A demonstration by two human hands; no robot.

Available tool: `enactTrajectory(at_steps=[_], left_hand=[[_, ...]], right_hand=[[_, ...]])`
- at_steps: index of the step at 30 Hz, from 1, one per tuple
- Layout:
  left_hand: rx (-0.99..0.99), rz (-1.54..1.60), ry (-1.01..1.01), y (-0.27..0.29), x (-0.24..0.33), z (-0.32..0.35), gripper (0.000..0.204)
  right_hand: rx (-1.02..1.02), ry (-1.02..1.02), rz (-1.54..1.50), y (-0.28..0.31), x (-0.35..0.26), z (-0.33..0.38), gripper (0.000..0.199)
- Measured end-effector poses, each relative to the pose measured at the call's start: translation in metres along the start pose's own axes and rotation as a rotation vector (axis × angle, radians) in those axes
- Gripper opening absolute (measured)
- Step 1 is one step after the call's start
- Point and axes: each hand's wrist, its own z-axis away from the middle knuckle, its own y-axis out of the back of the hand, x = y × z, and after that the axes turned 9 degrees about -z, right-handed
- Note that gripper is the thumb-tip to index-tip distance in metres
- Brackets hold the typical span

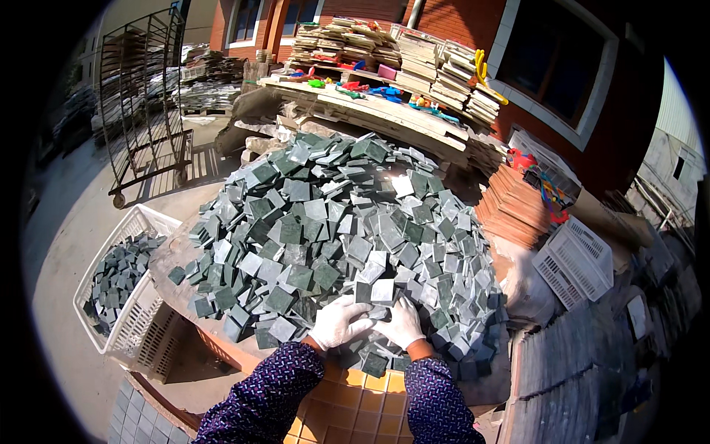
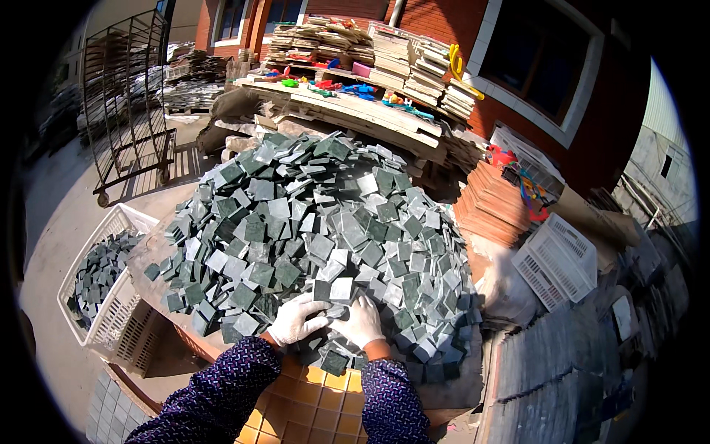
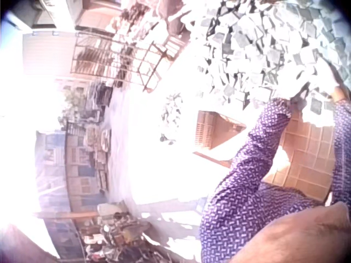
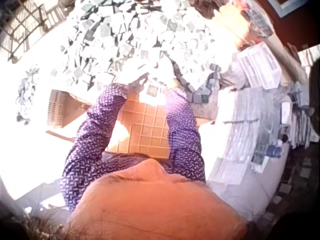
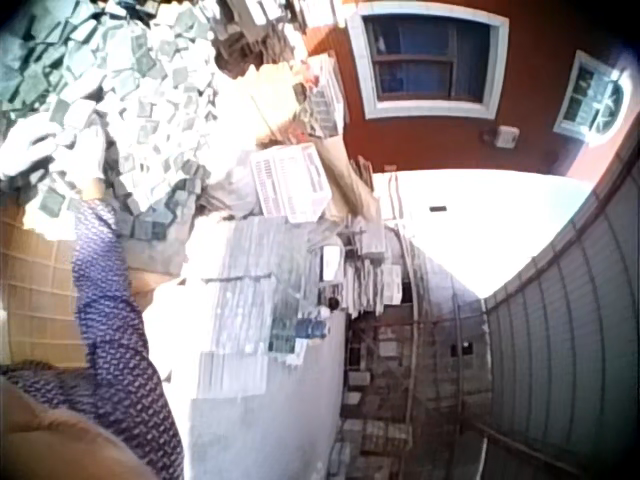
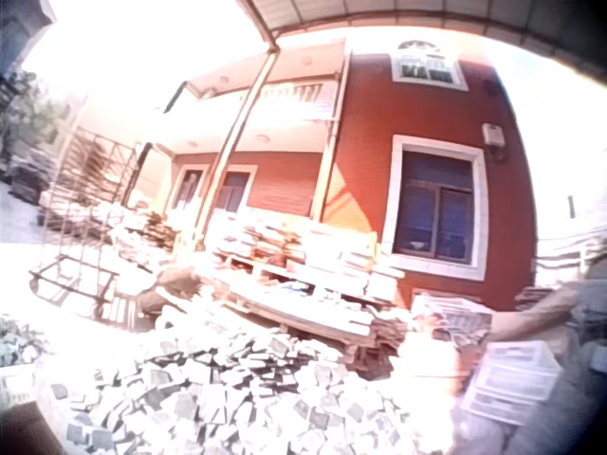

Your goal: The person places small green tiles one by one into a yellow grid frame on a table, filling the grid cells. After completing the grid, the person flips the frame to reveal the arranged tiles and sets it aside.

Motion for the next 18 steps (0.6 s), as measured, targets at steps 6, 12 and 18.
enactTrajectory(at_steps=[6, 12, 18], left_hand=[[-0.107, 0.250, -0.241, 0.035, 0.010, 0.026, 0.023], [0.063, -0.500, 0.009, 0.006, -0.011, 0.051, 0.057], [0.103, -0.157, 0.214, -0.014, 0.009, 0.049, 0.064]], right_hand=[[-0.152, 0.109, -0.407, 0.059, 0.005, 0.053, 0.056], [0.236, -0.118, 0.212, -0.005, 0.052, 0.047, 0.057], [0.108, -0.018, -0.304, -0.018, 0.005, 0.047, 0.067]])
